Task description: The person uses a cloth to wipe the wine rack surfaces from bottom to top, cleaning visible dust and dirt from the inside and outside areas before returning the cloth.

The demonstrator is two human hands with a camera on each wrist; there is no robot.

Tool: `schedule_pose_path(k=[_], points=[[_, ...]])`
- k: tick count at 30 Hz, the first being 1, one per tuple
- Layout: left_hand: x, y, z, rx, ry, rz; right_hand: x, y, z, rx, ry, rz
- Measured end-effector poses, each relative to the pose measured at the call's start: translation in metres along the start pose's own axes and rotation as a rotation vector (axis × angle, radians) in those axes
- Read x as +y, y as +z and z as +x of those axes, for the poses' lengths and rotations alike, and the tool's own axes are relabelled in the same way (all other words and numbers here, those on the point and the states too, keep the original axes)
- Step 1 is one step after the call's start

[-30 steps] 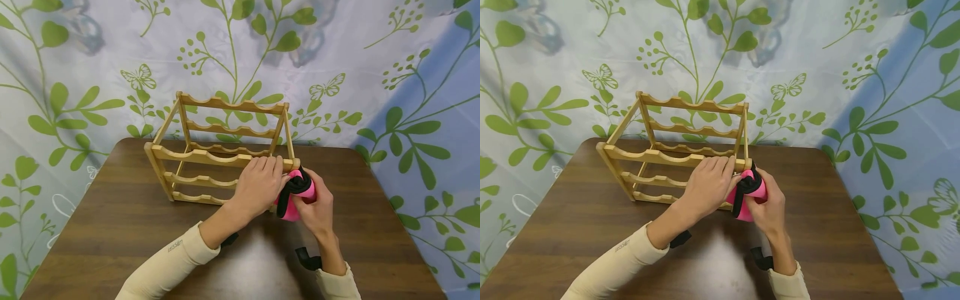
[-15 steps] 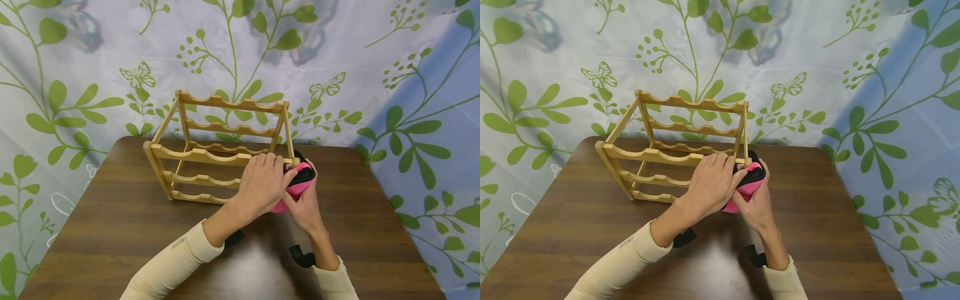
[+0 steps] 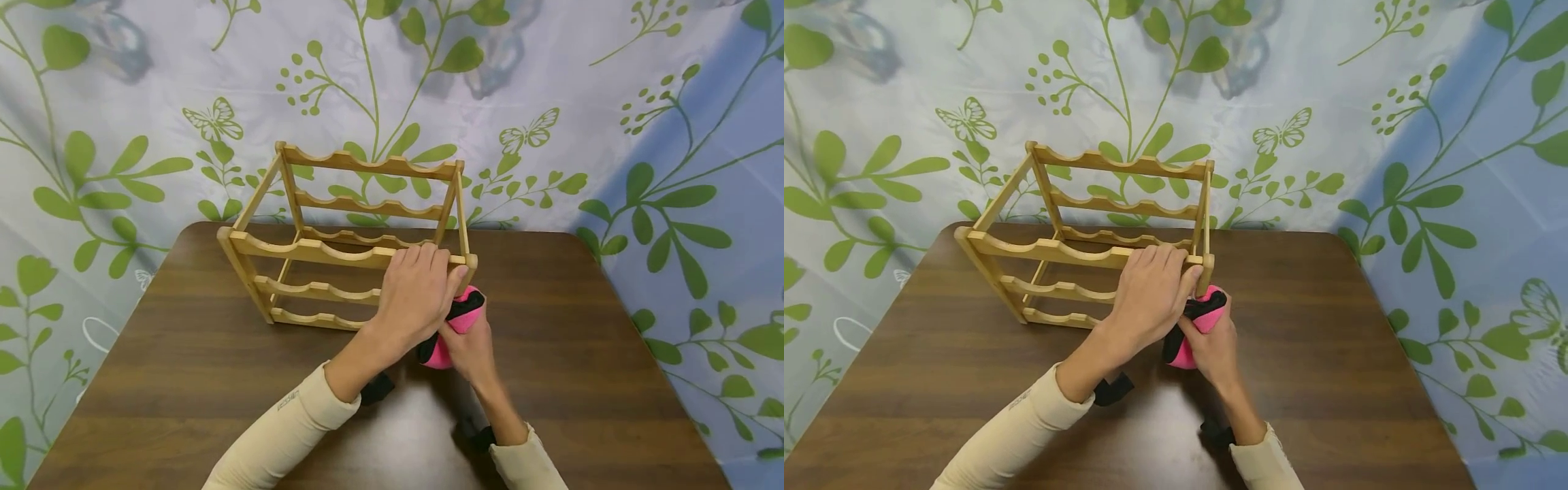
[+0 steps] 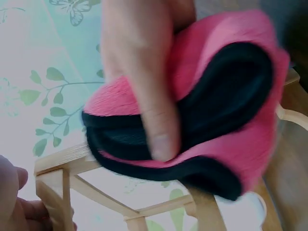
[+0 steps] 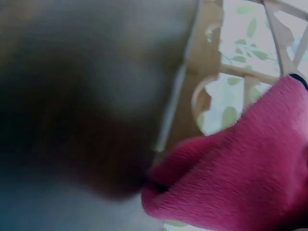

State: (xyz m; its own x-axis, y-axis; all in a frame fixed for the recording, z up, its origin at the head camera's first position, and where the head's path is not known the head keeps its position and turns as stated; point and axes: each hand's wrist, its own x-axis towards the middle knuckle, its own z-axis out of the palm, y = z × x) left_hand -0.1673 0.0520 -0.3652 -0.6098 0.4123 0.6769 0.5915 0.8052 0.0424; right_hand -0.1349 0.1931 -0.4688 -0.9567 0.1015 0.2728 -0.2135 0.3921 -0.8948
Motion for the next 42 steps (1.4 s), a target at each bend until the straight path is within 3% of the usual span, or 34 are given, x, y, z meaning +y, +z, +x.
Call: schedule_pose_path(k=[6,14,20,28,36,42], points=[[-0.011,-0.006,-0.003,0.018,-0.025,-0.045,0.009,0.004,-0.008,-0.28,0.034,-0.211],[-0.02,-0.009,-0.007,0.002,-0.042,-0.121,0.015,0.013,-0.02,-0.264,0.031,-0.596],[-0.023,-0.008,-0.011,0.051,-0.049,-0.167,0.014,0.018,-0.023,-0.277,0.058,-0.698],[-0.025,-0.004,-0.016,0.093,-0.064,-0.182,0.012,0.021,-0.02,-0.254,0.09,-0.625],[-0.031,-0.004,-0.025,0.127,-0.033,-0.238,0.003,0.021,-0.021,-0.15,0.071,-0.327],[-0.037,-0.004,-0.03,0.186,0.013,-0.258,-0.023,0.01,-0.017,-0.03,0.06,-0.109]])
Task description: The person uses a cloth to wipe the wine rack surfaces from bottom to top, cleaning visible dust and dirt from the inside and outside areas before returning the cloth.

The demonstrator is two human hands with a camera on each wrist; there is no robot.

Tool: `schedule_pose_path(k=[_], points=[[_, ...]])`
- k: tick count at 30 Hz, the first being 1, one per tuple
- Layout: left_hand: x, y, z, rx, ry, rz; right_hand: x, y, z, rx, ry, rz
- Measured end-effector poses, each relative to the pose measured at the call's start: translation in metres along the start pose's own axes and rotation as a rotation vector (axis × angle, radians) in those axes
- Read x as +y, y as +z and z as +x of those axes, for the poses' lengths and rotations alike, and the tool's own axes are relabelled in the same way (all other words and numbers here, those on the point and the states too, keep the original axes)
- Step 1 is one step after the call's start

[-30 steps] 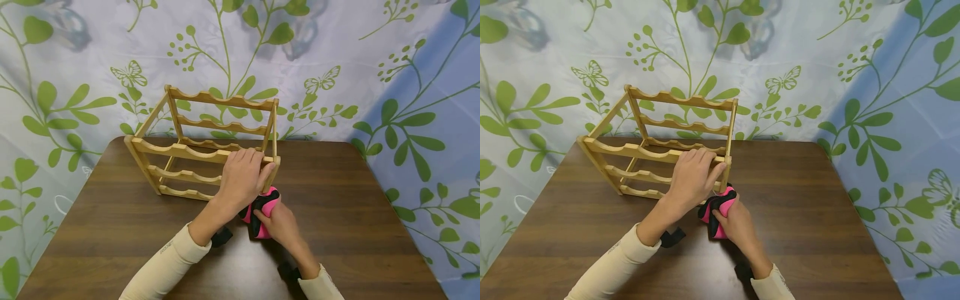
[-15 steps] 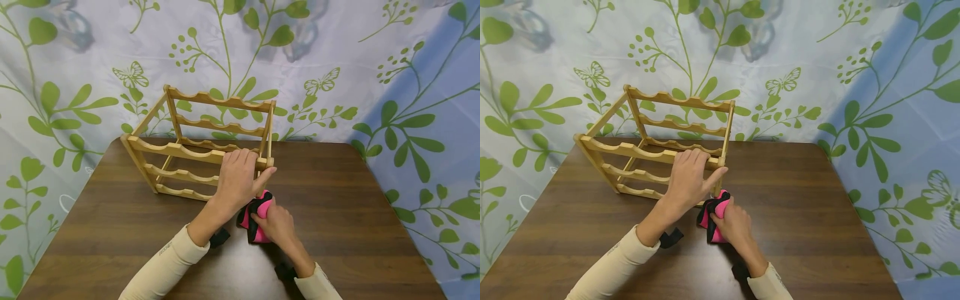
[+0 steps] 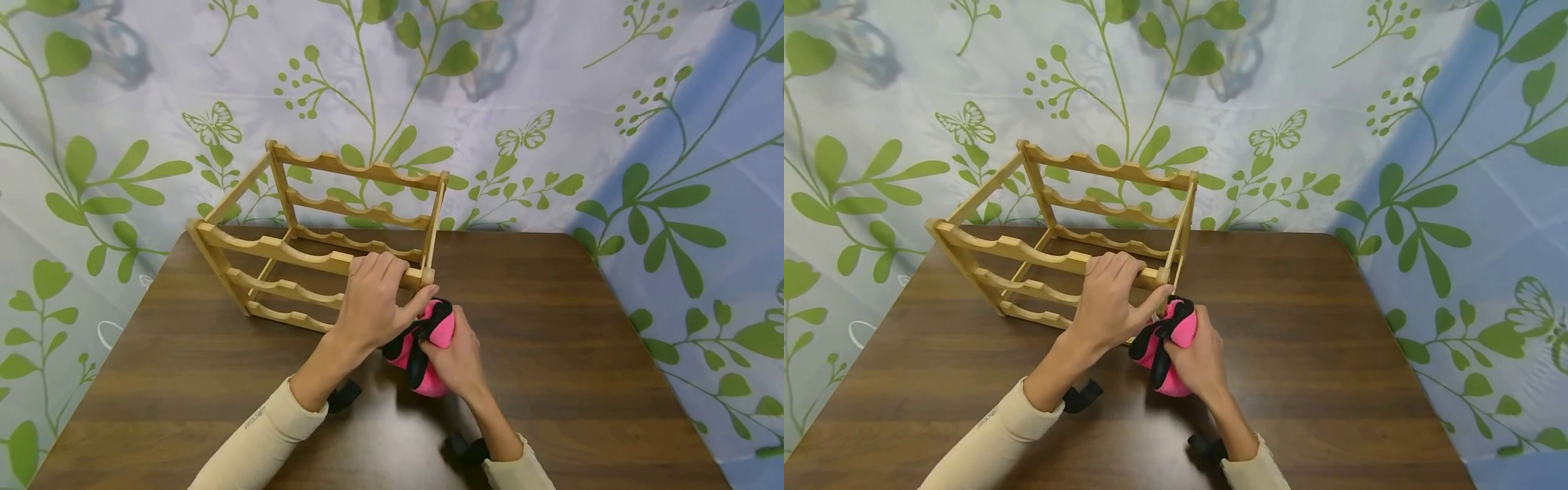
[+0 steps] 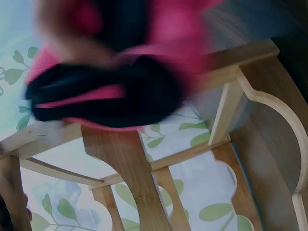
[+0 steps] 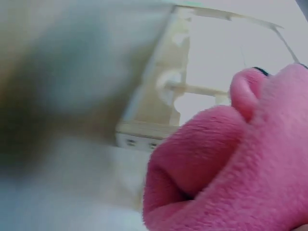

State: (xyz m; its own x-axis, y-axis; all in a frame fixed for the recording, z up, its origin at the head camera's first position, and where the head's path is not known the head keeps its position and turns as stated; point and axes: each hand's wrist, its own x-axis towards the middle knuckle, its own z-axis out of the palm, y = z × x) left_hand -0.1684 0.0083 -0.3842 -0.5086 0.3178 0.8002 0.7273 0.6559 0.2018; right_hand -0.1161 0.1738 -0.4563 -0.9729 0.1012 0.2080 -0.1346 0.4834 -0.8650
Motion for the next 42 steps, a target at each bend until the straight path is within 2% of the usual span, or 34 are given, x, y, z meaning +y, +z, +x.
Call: schedule_pose_path(k=[4,8,11,13,14,15,16,18,20,22,23,28,31,33,42], points=[[-0.003,0.001,0.0,0.047,0.026,-0.023,-0.016,-0.009,0.009,0.158,-0.058,0.256],[-0.004,0.003,-0.001,0.075,0.029,-0.042,-0.027,-0.015,0.018,0.399,-0.22,0.528],[-0.003,0.003,-0.003,0.091,0.03,-0.054,-0.035,-0.019,0.026,0.569,-0.355,0.61],[-0.003,0.003,-0.004,0.109,0.036,-0.066,-0.04,-0.021,0.031,0.62,-0.422,0.616],[-0.003,0.002,-0.004,0.119,0.042,-0.07,-0.043,-0.022,0.033,0.605,-0.457,0.618],[-0.003,0.002,-0.005,0.131,0.05,-0.072,-0.046,-0.022,0.034,0.546,-0.496,0.615],[-0.003,0.001,-0.006,0.144,0.058,-0.073,-0.048,-0.021,0.034,0.451,-0.534,0.609],[-0.003,0.0,-0.007,0.175,0.071,-0.068,-0.051,-0.019,0.032,0.191,-0.593,0.591],[-0.004,-0.001,-0.009,0.205,0.078,-0.068,-0.052,-0.018,0.027,-0.054,-0.617,0.542],[-0.004,-0.003,-0.01,0.224,0.078,-0.075,-0.05,-0.017,0.021,-0.203,-0.622,0.488],[-0.004,-0.003,-0.01,0.229,0.075,-0.081,-0.05,-0.018,0.018,-0.239,-0.618,0.473],[-0.005,-0.003,-0.012,0.233,0.07,-0.108,-0.049,-0.019,0.009,-0.291,-0.551,0.492],[-0.004,-0.003,-0.012,0.246,0.078,-0.105,-0.055,-0.016,0.008,-0.278,-0.492,0.489],[-0.004,-0.004,-0.013,0.253,0.08,-0.102,-0.057,-0.013,0.009,-0.256,-0.488,0.476],[-0.008,-0.001,-0.014,0.323,0.112,-0.111,-0.055,0.001,0.02,-0.139,-0.664,0.429]])
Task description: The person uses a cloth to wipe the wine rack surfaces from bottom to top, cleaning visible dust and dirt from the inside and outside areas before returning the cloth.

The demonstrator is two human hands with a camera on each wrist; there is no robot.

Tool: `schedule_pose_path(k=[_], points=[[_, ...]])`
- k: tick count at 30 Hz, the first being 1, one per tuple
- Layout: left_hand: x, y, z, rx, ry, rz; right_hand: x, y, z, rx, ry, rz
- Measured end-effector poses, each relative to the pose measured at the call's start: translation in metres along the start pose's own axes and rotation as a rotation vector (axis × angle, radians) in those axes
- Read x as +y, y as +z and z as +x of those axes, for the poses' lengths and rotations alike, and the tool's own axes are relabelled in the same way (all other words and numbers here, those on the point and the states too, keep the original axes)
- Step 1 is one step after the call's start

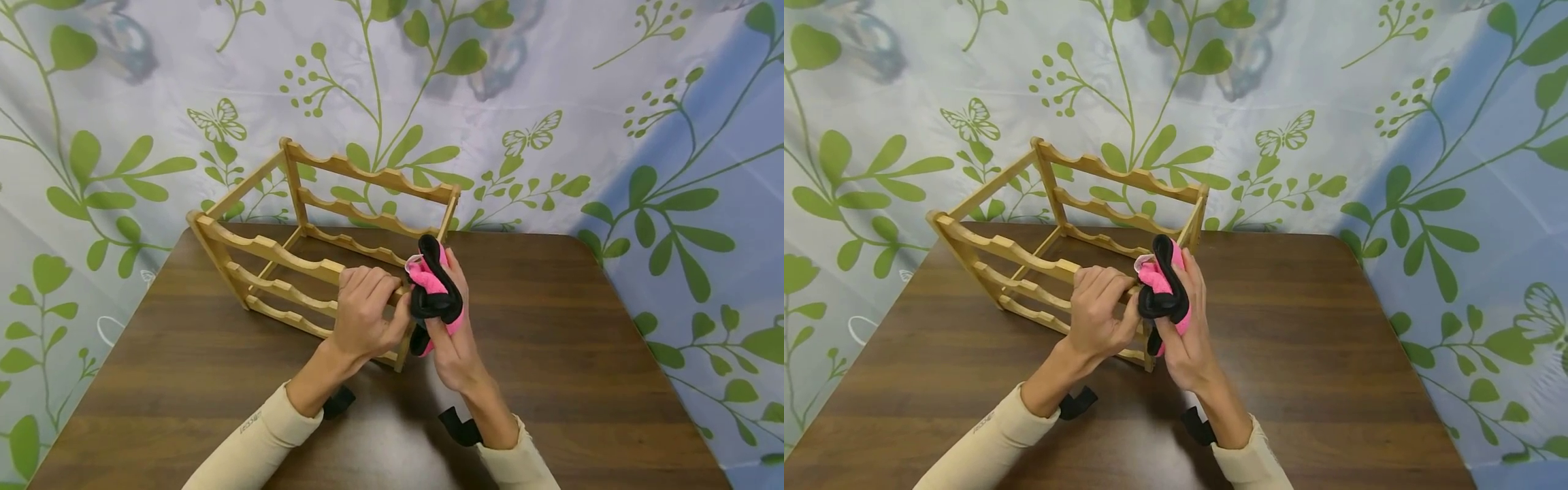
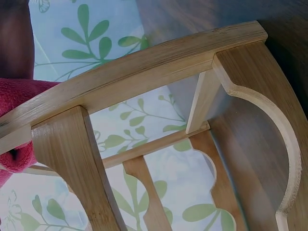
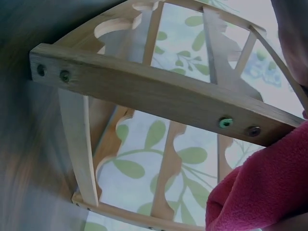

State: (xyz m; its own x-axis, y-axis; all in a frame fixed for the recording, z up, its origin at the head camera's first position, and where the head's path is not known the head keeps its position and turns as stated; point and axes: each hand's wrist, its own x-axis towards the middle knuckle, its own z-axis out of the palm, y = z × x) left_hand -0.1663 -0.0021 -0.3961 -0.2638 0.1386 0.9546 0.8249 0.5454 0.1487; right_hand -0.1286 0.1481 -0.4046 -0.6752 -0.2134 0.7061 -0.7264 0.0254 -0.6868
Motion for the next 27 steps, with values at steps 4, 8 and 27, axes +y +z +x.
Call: schedule_pose_path(k=[4,8,27], points=[[0.0,0.0,0.0,0.023,0.005,-0.008,0.005,0.001,0.003,0.03,-0.042,-0.017],[0.001,-0.002,-0.002,0.04,0.004,-0.021,0.011,0.0,0.005,0.05,-0.036,-0.009],[-0.002,-0.008,-0.005,0.149,0.05,-0.144,-0.004,-0.017,0.035,0.289,0.123,-0.429]])
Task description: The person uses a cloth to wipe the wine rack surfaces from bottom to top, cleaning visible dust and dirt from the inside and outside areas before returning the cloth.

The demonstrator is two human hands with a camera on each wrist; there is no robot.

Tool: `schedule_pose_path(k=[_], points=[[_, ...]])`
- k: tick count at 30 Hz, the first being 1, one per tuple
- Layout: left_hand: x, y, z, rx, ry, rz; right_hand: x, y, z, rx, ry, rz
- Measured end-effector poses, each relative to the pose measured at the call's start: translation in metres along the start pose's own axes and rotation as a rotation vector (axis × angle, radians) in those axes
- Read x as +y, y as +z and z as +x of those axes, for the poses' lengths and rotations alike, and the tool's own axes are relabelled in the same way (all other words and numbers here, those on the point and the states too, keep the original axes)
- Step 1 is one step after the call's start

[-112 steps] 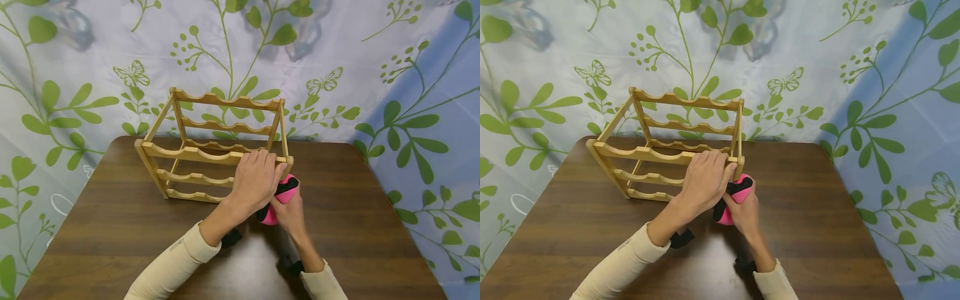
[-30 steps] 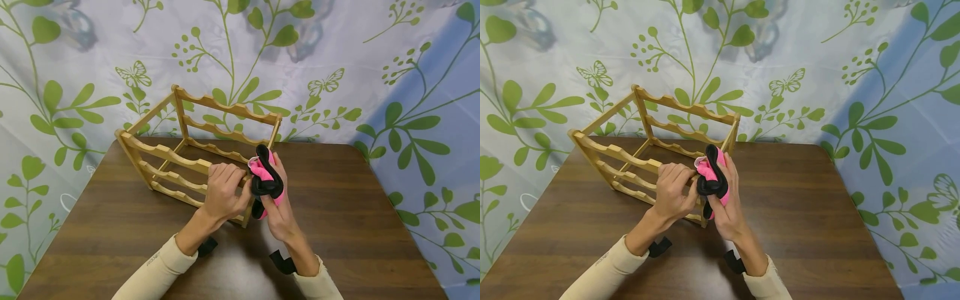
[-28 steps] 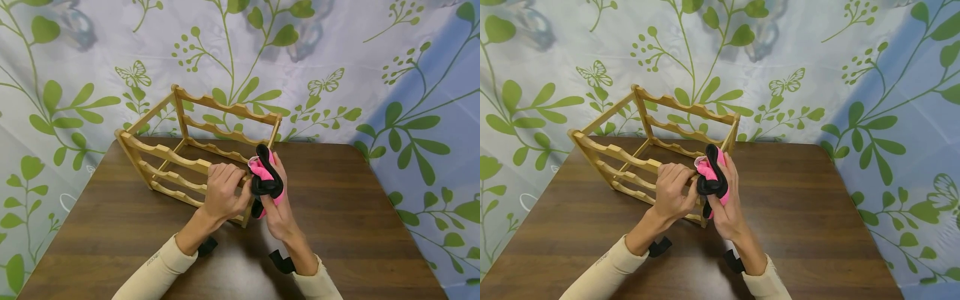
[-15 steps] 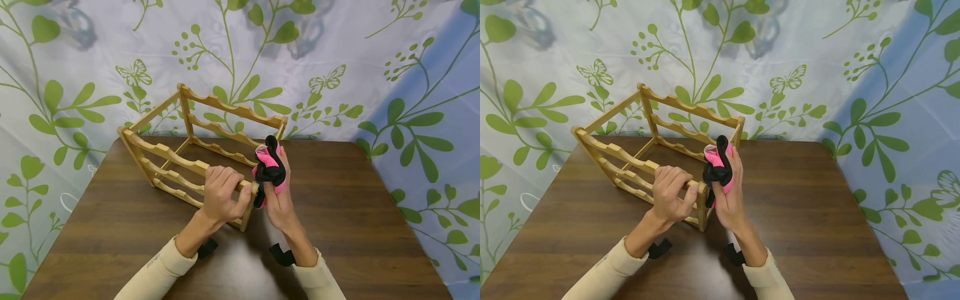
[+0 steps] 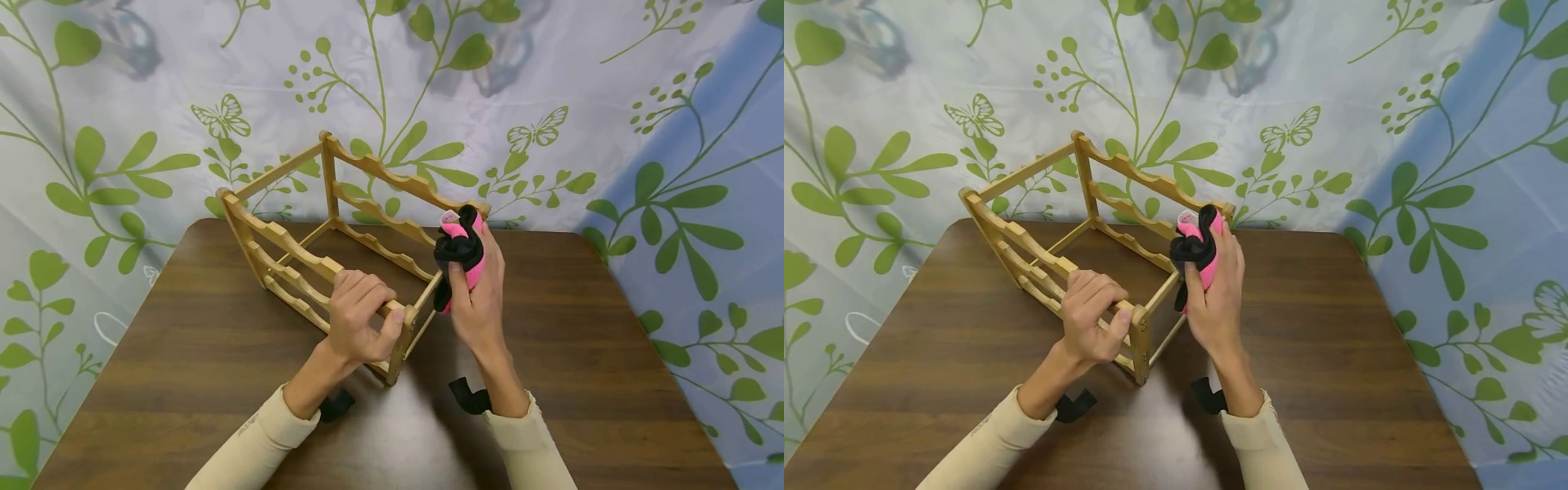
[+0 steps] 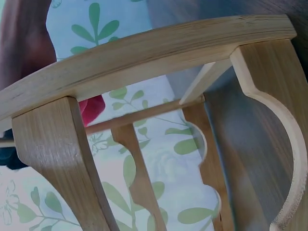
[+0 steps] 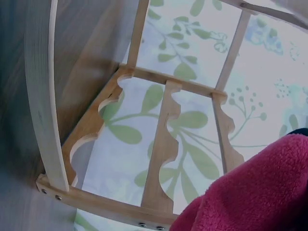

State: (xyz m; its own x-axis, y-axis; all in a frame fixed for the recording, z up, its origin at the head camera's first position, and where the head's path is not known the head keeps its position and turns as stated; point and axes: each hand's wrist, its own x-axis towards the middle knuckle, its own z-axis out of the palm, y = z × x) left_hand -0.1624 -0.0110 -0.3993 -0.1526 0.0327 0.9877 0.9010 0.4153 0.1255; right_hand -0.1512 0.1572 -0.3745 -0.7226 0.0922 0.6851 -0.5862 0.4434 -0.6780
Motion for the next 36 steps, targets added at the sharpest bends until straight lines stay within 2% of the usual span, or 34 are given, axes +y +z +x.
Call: schedule_pose_path(k=[4,7,18,23,29,32,36], points=[[-0.003,0.0,0.0,0.019,0.002,-0.04,0.023,-0.003,0.001,0.078,-0.009,-0.102],[-0.005,-0.001,0.0,0.018,0.005,-0.067,0.032,-0.005,0.002,0.121,-0.025,-0.161],[-0.013,-0.007,0.004,0.004,-0.051,-0.189,0.032,-0.01,-0.005,0.167,-0.073,-0.299],[-0.017,-0.006,0.004,-0.021,-0.059,-0.228,0.026,-0.015,-0.008,0.185,-0.035,-0.271],[-0.019,-0.004,0.001,-0.031,-0.038,-0.211,0.015,-0.015,-0.017,0.143,0.011,-0.201],[-0.019,-0.004,0.0,-0.007,-0.02,-0.197,0.008,-0.013,-0.023,0.117,-0.014,-0.169],[-0.018,-0.003,0.001,0.072,0.012,-0.203,0.002,-0.009,-0.029,0.101,-0.055,-0.157]])
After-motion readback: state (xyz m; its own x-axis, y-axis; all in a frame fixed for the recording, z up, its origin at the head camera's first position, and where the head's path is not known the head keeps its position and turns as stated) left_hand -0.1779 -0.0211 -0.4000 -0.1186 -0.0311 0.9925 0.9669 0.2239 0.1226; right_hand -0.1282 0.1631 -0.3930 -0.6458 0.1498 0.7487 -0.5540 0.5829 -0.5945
